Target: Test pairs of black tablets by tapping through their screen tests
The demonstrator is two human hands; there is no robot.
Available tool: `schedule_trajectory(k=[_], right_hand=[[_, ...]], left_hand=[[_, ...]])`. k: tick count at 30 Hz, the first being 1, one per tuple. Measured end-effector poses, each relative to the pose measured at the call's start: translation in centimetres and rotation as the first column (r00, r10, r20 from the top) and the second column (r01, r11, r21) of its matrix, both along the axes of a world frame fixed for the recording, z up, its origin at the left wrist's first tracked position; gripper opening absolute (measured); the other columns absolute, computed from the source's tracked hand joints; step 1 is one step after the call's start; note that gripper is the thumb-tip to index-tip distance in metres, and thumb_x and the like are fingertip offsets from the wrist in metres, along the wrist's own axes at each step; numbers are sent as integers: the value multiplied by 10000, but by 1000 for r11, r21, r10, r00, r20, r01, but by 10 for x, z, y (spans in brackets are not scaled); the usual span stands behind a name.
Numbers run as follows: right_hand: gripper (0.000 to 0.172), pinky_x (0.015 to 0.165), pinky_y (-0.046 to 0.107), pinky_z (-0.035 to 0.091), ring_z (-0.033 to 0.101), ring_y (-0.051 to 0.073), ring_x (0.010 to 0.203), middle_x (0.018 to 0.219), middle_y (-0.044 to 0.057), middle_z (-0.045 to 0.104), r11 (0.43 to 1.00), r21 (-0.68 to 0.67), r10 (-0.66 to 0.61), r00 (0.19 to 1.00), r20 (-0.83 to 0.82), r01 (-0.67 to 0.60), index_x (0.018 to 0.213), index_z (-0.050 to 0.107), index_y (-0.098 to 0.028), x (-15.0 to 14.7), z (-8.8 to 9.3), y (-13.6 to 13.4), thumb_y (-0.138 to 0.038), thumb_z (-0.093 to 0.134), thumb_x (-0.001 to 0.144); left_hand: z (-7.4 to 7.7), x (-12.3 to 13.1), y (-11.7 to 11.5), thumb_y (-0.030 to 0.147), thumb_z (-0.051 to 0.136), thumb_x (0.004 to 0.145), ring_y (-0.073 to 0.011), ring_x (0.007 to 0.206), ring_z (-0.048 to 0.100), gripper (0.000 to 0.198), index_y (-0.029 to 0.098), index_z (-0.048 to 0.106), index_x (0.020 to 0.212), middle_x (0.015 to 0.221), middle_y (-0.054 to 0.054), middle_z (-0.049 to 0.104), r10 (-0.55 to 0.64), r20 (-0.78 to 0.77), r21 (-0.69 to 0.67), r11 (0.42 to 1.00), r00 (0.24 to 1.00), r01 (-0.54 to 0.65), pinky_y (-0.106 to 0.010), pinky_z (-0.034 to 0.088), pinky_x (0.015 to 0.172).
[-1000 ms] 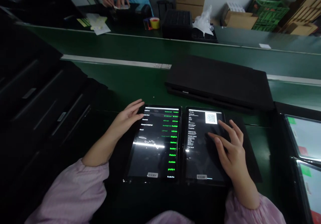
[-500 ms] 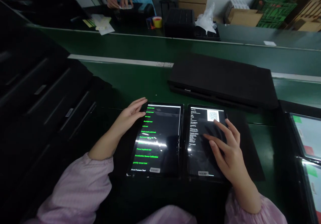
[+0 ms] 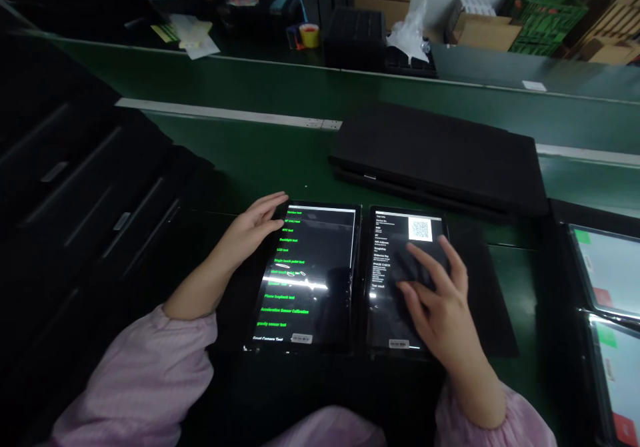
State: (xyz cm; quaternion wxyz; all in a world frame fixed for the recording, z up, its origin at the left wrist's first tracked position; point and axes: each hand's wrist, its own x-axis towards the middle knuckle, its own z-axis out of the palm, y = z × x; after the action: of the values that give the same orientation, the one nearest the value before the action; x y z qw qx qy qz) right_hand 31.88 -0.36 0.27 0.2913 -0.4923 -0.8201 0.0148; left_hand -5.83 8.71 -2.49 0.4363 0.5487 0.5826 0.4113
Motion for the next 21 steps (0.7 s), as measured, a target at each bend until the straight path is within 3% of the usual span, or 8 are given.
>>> schedule_trajectory(k=[3,6,12,18,21], right_hand=[[339,1167,613,512,483,365,1518,1362,72,731,991,10,-133,985,-113,135,1008,848,-283,16,2,7,-320,520,1082],[362,1163,613,502,520,359,1481,1359,78,729,978,-32,-211,967,-145,208,1053,841,-288,27,1,16,-389,496,1094],[411,1241,675,388,379,385,1574,1530,69,616,973,-95,-216,973,-80,209,1136,835,-321,43,-13,41,-502,468,1093],[407,1271,743,296,237,424,1637,1705,56,423,969,-103,-231,972,-52,225,1257,801,-325,44,-24,47,-478,460,1096],[410,1279,755,265,206,431,1649,1723,54,396,969,-86,-235,971,-35,231,1278,790,-318,43,-25,45,-470,456,1097]], left_hand=[[-1,1,-1,368,721,829,-337,1604,409,557,247,741,1372,1635,-91,548,7,3,7,1000,1000,-7,-508,258,1351],[-1,2,-1,385,724,831,-337,1596,423,560,247,739,1374,1631,-91,552,18,-1,7,1000,1000,-18,-516,270,1347],[-1,3,-1,428,743,826,-355,1585,436,602,181,738,1374,1621,-136,554,29,24,18,999,999,-30,-498,265,1351],[0,2,-2,430,741,842,-358,1584,437,538,229,762,1341,1612,-97,575,40,10,12,999,999,-40,-529,274,1345],[0,2,-2,428,748,847,-360,1580,442,495,264,779,1313,1613,-72,580,63,-3,10,998,998,-63,-545,293,1336]])
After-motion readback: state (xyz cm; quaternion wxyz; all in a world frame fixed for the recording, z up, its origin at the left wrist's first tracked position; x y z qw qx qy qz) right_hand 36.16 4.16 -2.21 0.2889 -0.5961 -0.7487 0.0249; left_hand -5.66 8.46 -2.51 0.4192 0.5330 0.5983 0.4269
